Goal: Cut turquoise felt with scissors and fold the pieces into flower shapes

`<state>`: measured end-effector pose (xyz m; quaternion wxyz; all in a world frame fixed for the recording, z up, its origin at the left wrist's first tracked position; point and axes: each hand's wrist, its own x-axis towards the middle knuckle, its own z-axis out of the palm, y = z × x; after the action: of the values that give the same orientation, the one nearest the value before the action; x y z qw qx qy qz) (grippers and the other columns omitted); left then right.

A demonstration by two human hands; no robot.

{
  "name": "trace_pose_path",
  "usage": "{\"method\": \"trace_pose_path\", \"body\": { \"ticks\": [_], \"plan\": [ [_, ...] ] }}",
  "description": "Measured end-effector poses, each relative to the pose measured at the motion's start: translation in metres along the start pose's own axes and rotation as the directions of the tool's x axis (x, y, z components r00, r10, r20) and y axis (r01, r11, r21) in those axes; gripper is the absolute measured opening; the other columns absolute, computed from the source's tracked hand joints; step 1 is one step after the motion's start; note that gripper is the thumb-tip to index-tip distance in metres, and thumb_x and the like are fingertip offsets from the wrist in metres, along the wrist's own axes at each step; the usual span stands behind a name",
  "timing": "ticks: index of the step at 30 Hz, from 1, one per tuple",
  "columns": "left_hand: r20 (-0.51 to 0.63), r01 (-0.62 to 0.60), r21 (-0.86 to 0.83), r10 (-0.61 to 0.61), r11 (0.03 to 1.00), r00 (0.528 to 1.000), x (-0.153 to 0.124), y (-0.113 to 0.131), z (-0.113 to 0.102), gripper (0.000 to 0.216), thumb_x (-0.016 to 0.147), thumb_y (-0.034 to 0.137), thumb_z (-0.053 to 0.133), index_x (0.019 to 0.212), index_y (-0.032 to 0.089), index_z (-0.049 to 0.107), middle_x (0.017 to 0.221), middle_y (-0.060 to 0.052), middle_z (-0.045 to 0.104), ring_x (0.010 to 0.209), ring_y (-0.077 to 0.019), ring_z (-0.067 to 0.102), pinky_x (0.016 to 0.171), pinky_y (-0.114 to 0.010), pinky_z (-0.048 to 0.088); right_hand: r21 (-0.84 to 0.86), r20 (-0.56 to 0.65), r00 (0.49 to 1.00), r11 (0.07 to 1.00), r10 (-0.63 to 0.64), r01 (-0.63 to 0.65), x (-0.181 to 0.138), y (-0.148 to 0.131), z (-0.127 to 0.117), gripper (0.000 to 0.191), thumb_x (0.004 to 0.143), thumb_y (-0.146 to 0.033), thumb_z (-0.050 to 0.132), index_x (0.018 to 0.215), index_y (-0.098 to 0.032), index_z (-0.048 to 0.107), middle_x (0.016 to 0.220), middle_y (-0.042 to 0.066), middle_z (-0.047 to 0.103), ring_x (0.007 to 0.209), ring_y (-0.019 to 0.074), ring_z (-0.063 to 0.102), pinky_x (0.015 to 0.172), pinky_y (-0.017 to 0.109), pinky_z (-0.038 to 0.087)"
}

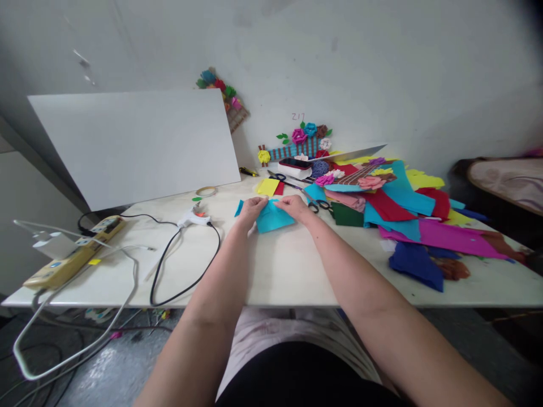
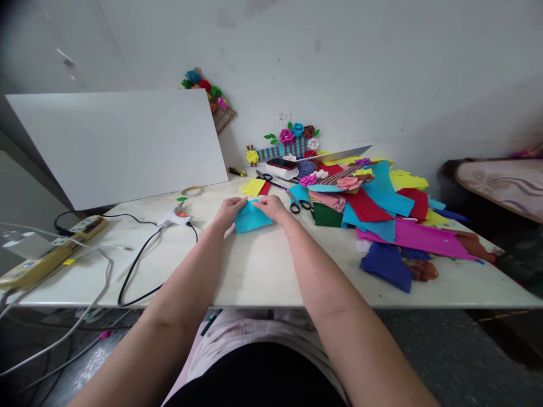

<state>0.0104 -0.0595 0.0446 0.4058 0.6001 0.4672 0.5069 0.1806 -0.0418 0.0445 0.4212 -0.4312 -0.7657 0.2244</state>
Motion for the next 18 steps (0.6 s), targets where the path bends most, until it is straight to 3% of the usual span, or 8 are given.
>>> {"method": "trace_pose_path", "body": {
  "ticks": [18],
  "plan": [
    [0.09,0.005,-0.069,0.001,0.998,0.996,-0.0005,-0.0018,0.0001,0.044,0.061,0.054,0.066,0.056,0.016,0.045,0.047,0.006,0.032,0.044,-0.0045,0.026,0.043,-0.022,0.016,0.041,0.008,1.0,0.999,0.015,-0.016,-0.0014,-0.0034,-0.0006,0.037,0.068,-0.044,0.05,0.046,-0.019,0.035,0.049,-0.004,0.027,0.052,0.0087,0.027,0.05,0.025,0.02]
  ]
}}
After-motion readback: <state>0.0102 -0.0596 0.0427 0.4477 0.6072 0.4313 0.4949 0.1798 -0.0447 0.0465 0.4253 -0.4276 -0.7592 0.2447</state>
